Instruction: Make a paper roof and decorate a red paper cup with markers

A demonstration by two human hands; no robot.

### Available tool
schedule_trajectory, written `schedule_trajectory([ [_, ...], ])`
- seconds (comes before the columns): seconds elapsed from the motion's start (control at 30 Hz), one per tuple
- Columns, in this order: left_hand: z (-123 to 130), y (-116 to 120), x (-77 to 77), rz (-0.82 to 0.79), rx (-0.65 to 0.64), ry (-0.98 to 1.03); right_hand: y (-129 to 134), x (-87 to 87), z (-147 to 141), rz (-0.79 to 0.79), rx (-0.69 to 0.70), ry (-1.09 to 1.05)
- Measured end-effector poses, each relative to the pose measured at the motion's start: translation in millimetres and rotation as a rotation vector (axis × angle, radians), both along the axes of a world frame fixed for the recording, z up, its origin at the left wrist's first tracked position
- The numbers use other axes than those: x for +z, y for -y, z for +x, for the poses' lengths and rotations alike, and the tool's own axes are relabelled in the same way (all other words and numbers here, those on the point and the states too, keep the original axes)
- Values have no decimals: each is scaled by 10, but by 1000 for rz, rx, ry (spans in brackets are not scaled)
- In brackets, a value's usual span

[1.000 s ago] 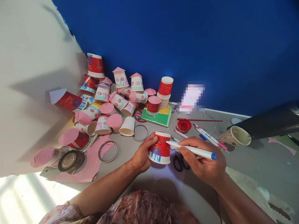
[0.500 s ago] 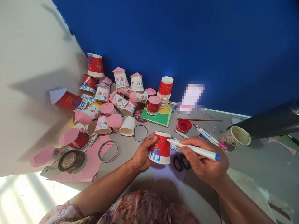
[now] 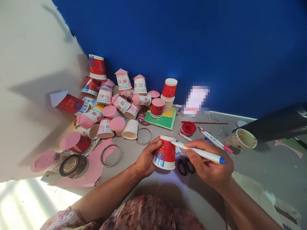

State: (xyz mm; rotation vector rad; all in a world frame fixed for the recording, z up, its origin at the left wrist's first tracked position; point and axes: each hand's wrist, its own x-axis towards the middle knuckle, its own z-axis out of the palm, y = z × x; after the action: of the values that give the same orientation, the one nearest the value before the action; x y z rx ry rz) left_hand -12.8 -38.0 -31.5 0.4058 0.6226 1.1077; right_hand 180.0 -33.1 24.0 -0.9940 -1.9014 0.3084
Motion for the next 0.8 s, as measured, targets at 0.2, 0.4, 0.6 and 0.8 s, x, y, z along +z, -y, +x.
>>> schedule_trajectory([
  [0.2, -5, 2, -4, 9, -9, 32, -3, 24, 7, -15, 24, -7],
  [0.4, -28, 7, -9, -45, -18, 41, -3, 31, 24, -15, -15, 8],
  [0.6, -57, 7, -25, -61, -67, 58, -3, 43, 39, -23, -9, -1],
  [0.8, -62, 10, 2, -73, -91, 88, 5, 61, 26, -10, 8, -21],
])
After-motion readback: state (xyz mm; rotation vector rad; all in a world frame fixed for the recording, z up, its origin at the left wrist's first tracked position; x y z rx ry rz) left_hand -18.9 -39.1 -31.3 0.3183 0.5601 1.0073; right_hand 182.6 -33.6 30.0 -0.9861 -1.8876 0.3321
